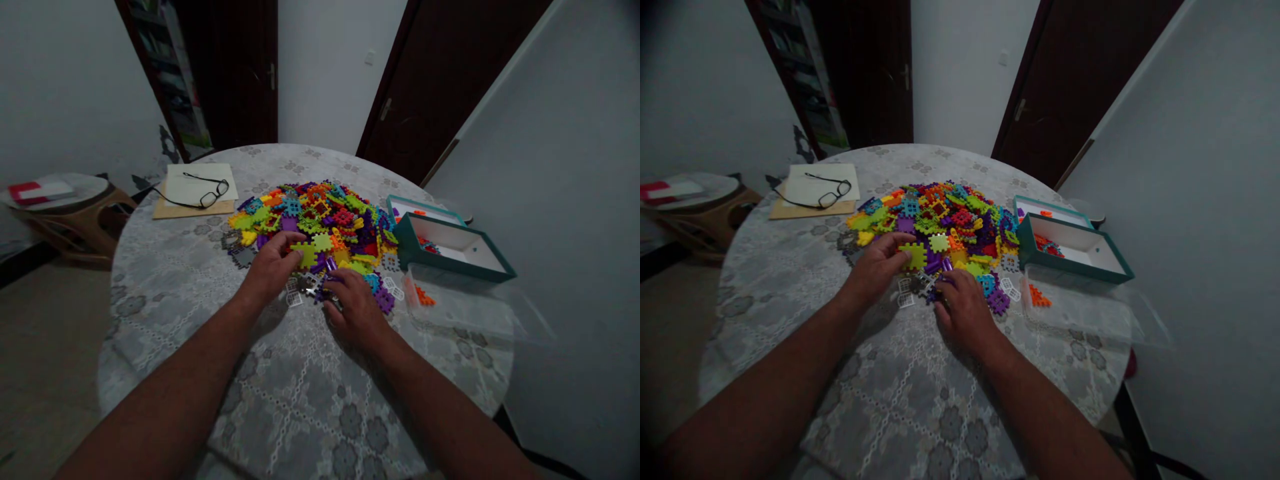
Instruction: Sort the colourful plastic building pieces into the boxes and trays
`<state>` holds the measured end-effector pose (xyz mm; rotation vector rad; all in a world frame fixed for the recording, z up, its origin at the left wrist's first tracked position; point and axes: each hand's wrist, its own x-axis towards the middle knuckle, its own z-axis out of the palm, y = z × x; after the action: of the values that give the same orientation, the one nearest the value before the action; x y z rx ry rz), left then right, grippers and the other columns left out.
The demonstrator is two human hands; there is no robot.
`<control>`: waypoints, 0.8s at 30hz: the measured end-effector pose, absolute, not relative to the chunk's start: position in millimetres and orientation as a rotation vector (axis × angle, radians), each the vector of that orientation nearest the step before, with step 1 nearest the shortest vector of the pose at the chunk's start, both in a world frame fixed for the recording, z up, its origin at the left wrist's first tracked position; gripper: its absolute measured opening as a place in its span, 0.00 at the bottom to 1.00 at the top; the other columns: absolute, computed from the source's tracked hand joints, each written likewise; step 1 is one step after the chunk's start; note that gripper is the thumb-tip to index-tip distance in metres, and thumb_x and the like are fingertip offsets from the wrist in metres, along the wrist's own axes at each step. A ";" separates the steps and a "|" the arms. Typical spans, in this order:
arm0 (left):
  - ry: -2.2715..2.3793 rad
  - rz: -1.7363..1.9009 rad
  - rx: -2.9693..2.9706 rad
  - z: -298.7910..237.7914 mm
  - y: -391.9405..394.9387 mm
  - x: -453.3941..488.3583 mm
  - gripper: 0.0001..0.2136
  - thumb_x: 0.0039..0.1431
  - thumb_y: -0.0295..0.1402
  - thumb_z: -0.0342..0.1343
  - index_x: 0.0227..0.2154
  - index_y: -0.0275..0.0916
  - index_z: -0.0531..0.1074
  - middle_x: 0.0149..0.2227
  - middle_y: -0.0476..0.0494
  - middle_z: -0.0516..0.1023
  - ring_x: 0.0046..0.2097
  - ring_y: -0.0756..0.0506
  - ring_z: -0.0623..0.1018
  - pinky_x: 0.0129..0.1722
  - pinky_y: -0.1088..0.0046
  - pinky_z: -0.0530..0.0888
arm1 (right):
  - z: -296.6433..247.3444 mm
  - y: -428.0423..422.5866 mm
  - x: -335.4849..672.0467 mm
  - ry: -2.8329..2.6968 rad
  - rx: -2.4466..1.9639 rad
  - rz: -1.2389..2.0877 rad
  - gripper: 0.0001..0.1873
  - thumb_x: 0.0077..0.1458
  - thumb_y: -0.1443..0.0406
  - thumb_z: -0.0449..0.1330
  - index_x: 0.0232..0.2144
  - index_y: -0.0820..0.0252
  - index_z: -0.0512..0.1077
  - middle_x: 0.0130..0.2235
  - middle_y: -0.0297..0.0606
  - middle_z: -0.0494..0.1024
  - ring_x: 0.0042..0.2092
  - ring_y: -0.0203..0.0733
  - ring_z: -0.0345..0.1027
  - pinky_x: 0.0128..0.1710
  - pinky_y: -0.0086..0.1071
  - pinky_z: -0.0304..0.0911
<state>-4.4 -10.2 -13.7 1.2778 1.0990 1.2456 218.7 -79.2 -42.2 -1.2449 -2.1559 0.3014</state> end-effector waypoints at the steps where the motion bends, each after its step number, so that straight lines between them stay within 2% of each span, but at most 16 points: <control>1: 1.097 1.283 1.203 -12.6 -8.5 -5.3 0.18 0.56 0.34 0.64 0.50 0.42 0.78 0.45 0.44 0.81 0.42 0.43 0.81 0.41 0.61 0.85 | -42.8 -80.3 217.5 -2.226 -1.268 0.229 0.18 0.64 0.67 0.65 0.56 0.55 0.78 0.65 0.51 0.74 0.71 0.61 0.61 0.72 0.63 0.57; 4: 1.085 1.302 1.030 -9.4 -6.4 -5.4 0.18 0.51 0.32 0.63 0.46 0.40 0.78 0.45 0.44 0.82 0.40 0.43 0.81 0.37 0.63 0.84 | -44.3 -80.7 212.8 -2.313 -1.338 0.109 0.17 0.65 0.67 0.65 0.55 0.55 0.78 0.65 0.51 0.75 0.72 0.62 0.58 0.72 0.63 0.56; 8: 1.114 1.247 0.979 -8.5 -7.9 -3.8 0.17 0.48 0.31 0.60 0.44 0.40 0.79 0.41 0.43 0.80 0.37 0.44 0.79 0.27 0.71 0.78 | -44.3 -75.8 212.2 -2.384 -1.347 0.039 0.11 0.70 0.68 0.61 0.51 0.54 0.79 0.57 0.46 0.81 0.65 0.57 0.67 0.72 0.60 0.55; 11: 1.113 1.213 0.989 -11.1 -8.0 -4.2 0.16 0.48 0.31 0.58 0.42 0.40 0.79 0.37 0.44 0.77 0.34 0.45 0.75 0.22 0.74 0.71 | -43.0 -73.0 216.7 -2.387 -1.375 0.020 0.11 0.72 0.69 0.58 0.49 0.53 0.79 0.53 0.43 0.83 0.58 0.52 0.72 0.72 0.59 0.52; 13: 1.088 1.205 0.981 -12.6 -7.6 -4.7 0.15 0.48 0.31 0.58 0.41 0.40 0.78 0.36 0.43 0.76 0.34 0.45 0.75 0.21 0.74 0.71 | -40.7 -73.2 219.7 -2.381 -1.365 0.039 0.12 0.71 0.69 0.59 0.52 0.53 0.79 0.54 0.44 0.83 0.58 0.53 0.71 0.71 0.57 0.55; 17: 1.046 1.218 0.966 -11.6 -8.0 -4.7 0.16 0.48 0.30 0.58 0.42 0.39 0.78 0.37 0.43 0.76 0.35 0.44 0.76 0.22 0.73 0.72 | -36.0 -75.8 221.2 -2.412 -1.314 0.067 0.22 0.65 0.67 0.65 0.61 0.55 0.76 0.61 0.49 0.79 0.65 0.59 0.66 0.69 0.57 0.58; 21: 1.040 1.199 0.988 -8.0 -9.7 -3.5 0.17 0.47 0.28 0.60 0.43 0.39 0.79 0.39 0.43 0.77 0.37 0.44 0.77 0.24 0.73 0.75 | -39.5 -72.8 219.2 -2.437 -1.353 0.039 0.16 0.70 0.66 0.62 0.58 0.53 0.79 0.58 0.46 0.81 0.61 0.56 0.69 0.68 0.57 0.59; 24: 1.028 1.172 0.979 -6.7 -10.1 -2.4 0.18 0.49 0.29 0.64 0.45 0.39 0.80 0.43 0.41 0.79 0.39 0.44 0.79 0.27 0.72 0.78 | -44.0 -68.3 218.8 -2.414 -1.350 0.032 0.16 0.72 0.67 0.60 0.58 0.53 0.79 0.58 0.46 0.82 0.59 0.54 0.72 0.69 0.57 0.59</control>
<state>-2.4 -10.1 -6.7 0.9791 1.0281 1.1724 218.8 -68.3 -44.0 -1.3505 -2.4136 0.0318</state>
